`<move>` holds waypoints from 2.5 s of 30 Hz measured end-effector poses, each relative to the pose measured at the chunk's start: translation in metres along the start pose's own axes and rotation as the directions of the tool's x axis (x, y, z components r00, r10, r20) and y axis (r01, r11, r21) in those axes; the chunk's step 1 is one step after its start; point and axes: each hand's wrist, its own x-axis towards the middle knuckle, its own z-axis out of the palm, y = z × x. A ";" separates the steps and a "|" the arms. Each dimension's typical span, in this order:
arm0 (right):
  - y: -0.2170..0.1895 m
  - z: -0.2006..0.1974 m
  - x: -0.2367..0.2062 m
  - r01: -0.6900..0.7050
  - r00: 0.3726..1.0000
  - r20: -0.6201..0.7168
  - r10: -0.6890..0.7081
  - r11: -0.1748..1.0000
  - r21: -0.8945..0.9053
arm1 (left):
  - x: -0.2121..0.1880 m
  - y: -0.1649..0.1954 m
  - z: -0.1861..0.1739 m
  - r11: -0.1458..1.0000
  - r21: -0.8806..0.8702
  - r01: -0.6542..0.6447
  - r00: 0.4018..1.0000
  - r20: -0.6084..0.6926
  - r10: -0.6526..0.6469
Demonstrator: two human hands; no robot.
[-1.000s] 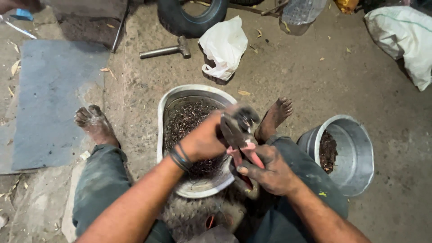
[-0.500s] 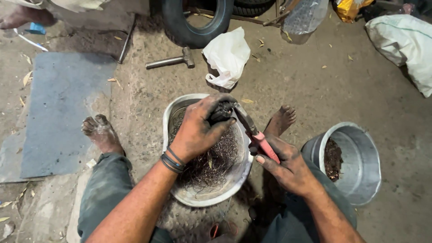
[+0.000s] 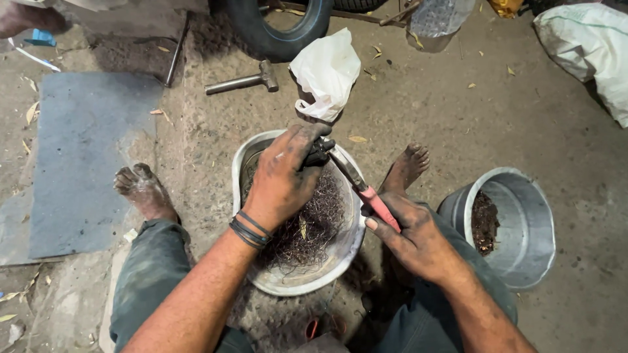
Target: The person sits on the ground holding a metal component in one hand and pliers in the other, repeatedly pulling wire out of the component over a basin filled with wire scraps. Extracted pieces drop into the basin, and a second basin of collected scrap sits nearby.
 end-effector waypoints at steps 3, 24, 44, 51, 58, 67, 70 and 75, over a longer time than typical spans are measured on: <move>0.002 0.002 -0.002 -0.069 0.998 0.007 0.070 0.993 -0.093 | 0.004 0.002 -0.003 0.990 -0.140 -0.002 1.000 0.022 0.005; 0.009 0.029 0.011 -0.099 0.984 -0.151 0.092 0.994 -0.038 | 0.012 0.014 -0.008 0.836 -0.445 0.321 0.947 0.159 -0.279; 0.015 0.025 -0.004 -0.187 0.978 0.163 0.128 0.886 0.425 | 0.012 0.016 -0.030 0.117 -0.901 0.417 0.893 0.383 -0.237; 0.018 0.022 -0.004 -0.078 0.983 0.182 0.000 0.904 0.421 | 0.009 0.011 -0.014 -0.072 -0.899 0.432 0.807 0.421 -0.415; 0.019 0.024 -0.004 -0.114 0.987 0.158 0.038 0.853 0.510 | 0.007 0.004 -0.006 -0.117 -0.919 0.378 0.839 0.393 -0.377; 0.007 0.011 0.008 -0.114 0.988 -0.097 0.118 0.993 0.044 | 0.011 0.002 -0.031 0.601 -0.757 0.256 0.966 0.229 -0.122; 0.002 0.003 0.009 0.051 0.990 -0.130 -0.061 0.996 -0.075 | 0.012 0.007 -0.031 0.808 -0.569 0.155 0.984 0.163 -0.074; -0.007 0.001 0.012 0.053 0.989 -0.128 -0.072 0.987 -0.152 | 0.015 0.014 -0.030 0.839 -0.524 0.150 0.984 0.159 -0.077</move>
